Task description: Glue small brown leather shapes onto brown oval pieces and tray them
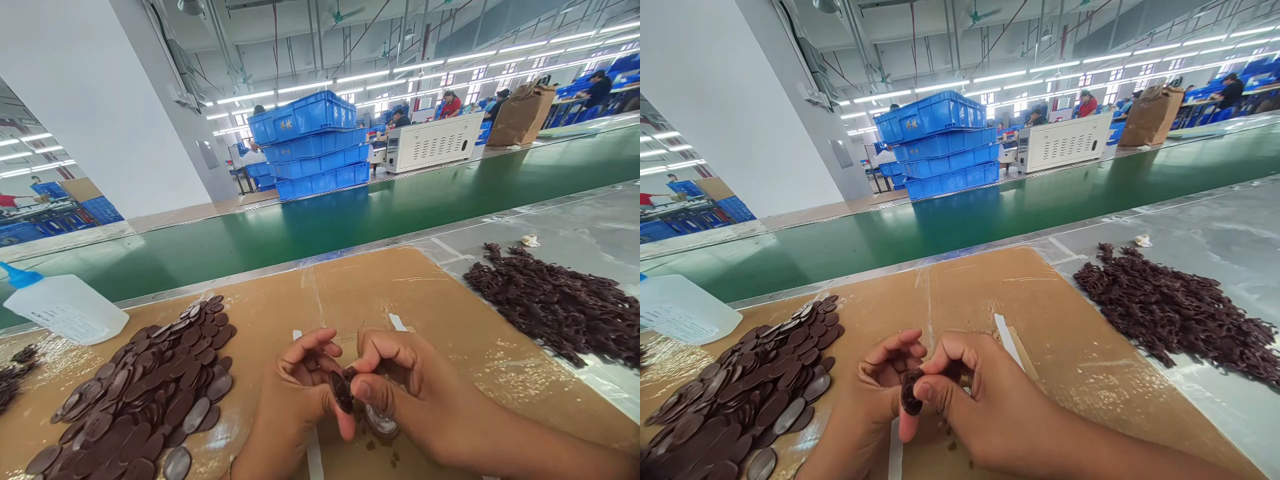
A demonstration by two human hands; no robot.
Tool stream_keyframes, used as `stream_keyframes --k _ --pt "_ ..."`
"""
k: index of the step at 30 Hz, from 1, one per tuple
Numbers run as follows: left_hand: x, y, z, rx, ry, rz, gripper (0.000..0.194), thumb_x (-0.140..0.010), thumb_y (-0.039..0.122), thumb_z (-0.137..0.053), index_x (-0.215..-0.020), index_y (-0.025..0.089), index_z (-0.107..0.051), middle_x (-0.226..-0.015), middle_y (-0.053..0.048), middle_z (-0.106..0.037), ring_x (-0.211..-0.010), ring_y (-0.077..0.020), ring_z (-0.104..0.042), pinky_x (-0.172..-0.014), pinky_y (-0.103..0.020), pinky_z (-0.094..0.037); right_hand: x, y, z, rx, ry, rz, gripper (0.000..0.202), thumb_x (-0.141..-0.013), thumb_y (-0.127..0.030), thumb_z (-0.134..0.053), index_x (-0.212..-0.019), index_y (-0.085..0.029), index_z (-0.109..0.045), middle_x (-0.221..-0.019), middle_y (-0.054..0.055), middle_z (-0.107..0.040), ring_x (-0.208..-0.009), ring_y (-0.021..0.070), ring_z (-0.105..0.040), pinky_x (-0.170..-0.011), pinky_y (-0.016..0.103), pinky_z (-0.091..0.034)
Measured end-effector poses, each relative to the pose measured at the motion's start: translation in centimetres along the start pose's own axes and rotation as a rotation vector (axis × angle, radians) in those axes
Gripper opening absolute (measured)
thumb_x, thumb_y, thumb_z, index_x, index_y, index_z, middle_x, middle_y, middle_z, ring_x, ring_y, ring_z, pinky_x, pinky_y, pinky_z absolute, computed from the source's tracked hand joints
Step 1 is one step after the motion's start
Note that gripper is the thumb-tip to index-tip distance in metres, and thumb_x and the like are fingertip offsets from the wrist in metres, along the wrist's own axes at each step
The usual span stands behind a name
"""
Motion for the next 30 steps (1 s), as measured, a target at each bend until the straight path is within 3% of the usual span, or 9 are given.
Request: stream_keyframes --k 11,18,26,30 --pt "-0.07 0.11 -0.07 0.007 -0.043 -0.033 0.048 -0.04 0.01 -0.088 -0.083 0.025 -0.076 -0.077 -0.001 -0.066 -0.06 -0.0098 -0.062 -0.059 -0.017 -0.052 0.16 -0.13 -0.05 0.039 0.011 -0.012 0.032 -0.088 -0.045 -0.053 -0.071 -0.02 -0.043 -0.069 0.004 -0.07 -0.059 0.0109 -0.049 -0.058 0.026 -0.039" --pt "-0.03 0.06 -0.07 -0.013 -0.042 -0.048 0.049 -0.039 0.015 -0.09 -0.085 0.026 -0.076 -0.079 -0.001 -0.066 -0.061 -0.0091 -0.061 -0.059 -0.017 -0.052 0.37 -0.1 -0.25 0.0 -0.023 0.012 0.029 -0.09 -0.039 -0.053 -0.072 -0.02 -0.042 -0.071 0.002 -0.069 -0.06 0.0096 -0.049 -0.058 0.024 -0.038" --pt "-0.39 -0.39 0.04 -0.052 -0.224 -0.126 0.061 -0.044 0.008 -0.088 -0.098 0.032 -0.072 -0.086 -0.001 -0.065 -0.065 -0.0099 -0.063 -0.063 -0.017 -0.052 0.54 -0.54 -0.07 -0.005 -0.011 0.007 0.023 -0.092 -0.036 -0.052 -0.075 -0.019 -0.047 -0.069 -0.001 -0.067 -0.062 0.0097 -0.05 -0.062 0.024 -0.039" --pt "-0.53 -0.58 0.2 -0.032 -0.245 -0.116 0.057 -0.049 0.01 -0.086 -0.099 0.033 -0.072 -0.088 -0.001 -0.065 -0.066 -0.0092 -0.063 -0.064 -0.017 -0.053 0.48 -0.39 -0.1 0.035 -0.011 0.007 0.026 -0.091 -0.037 -0.053 -0.072 -0.019 -0.046 -0.067 -0.001 -0.066 -0.064 0.0103 -0.05 -0.063 0.024 -0.039"
Point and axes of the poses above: each hand's wrist, its own x-axis away from the middle knuckle, its own z-axis out of the back of the hand, y = z × x, the point moved 6 cm from there along -x, towards the middle knuckle
